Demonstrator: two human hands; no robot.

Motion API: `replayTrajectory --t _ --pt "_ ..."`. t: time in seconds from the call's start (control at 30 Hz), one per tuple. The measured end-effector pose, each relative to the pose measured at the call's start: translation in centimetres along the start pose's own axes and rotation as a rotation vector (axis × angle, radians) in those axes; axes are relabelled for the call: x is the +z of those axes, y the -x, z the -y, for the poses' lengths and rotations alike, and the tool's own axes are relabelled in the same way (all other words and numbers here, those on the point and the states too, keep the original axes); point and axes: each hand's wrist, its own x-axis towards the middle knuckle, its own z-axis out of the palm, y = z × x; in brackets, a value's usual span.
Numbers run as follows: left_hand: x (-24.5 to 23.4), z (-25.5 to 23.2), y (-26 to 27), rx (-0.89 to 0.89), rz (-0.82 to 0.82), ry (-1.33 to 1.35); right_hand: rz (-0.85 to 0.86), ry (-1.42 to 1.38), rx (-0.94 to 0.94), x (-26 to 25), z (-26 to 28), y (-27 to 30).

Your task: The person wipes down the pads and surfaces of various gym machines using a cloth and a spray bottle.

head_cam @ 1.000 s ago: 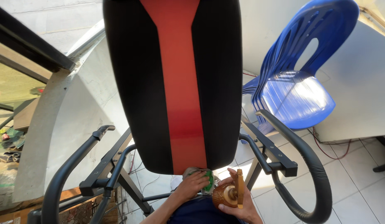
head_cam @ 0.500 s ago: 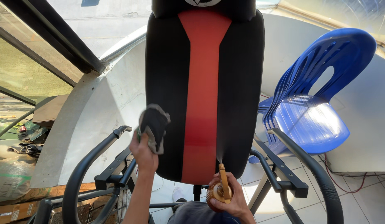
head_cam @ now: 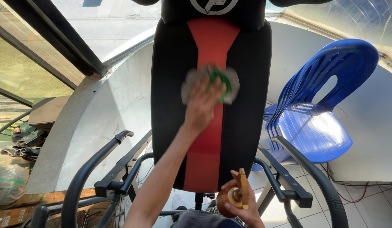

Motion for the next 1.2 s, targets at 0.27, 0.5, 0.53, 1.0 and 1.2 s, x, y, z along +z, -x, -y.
replayTrajectory --t 0.27,0.5,0.53,1.0,1.2 --pt "0.0 -7.2 21.7 0.153 0.403 0.223 -0.103 0.231 -0.289 -2.1 1.2 -6.7" --pt "-1.0 -7.8 22.8 0.185 0.421 0.201 -0.239 0.304 -0.331 -2.4 3.2 -10.2" --pt "-0.9 -7.7 22.8 0.19 0.416 0.202 -0.242 0.308 -0.337 -2.6 2.7 -10.5" --pt "-2.2 -8.1 22.2 0.185 0.538 0.133 -0.286 0.427 -0.399 -2.3 1.4 -10.3" --pt "-1.9 -11.6 22.6 -0.168 0.412 0.299 -0.171 0.302 -0.386 -2.7 3.1 -10.6"
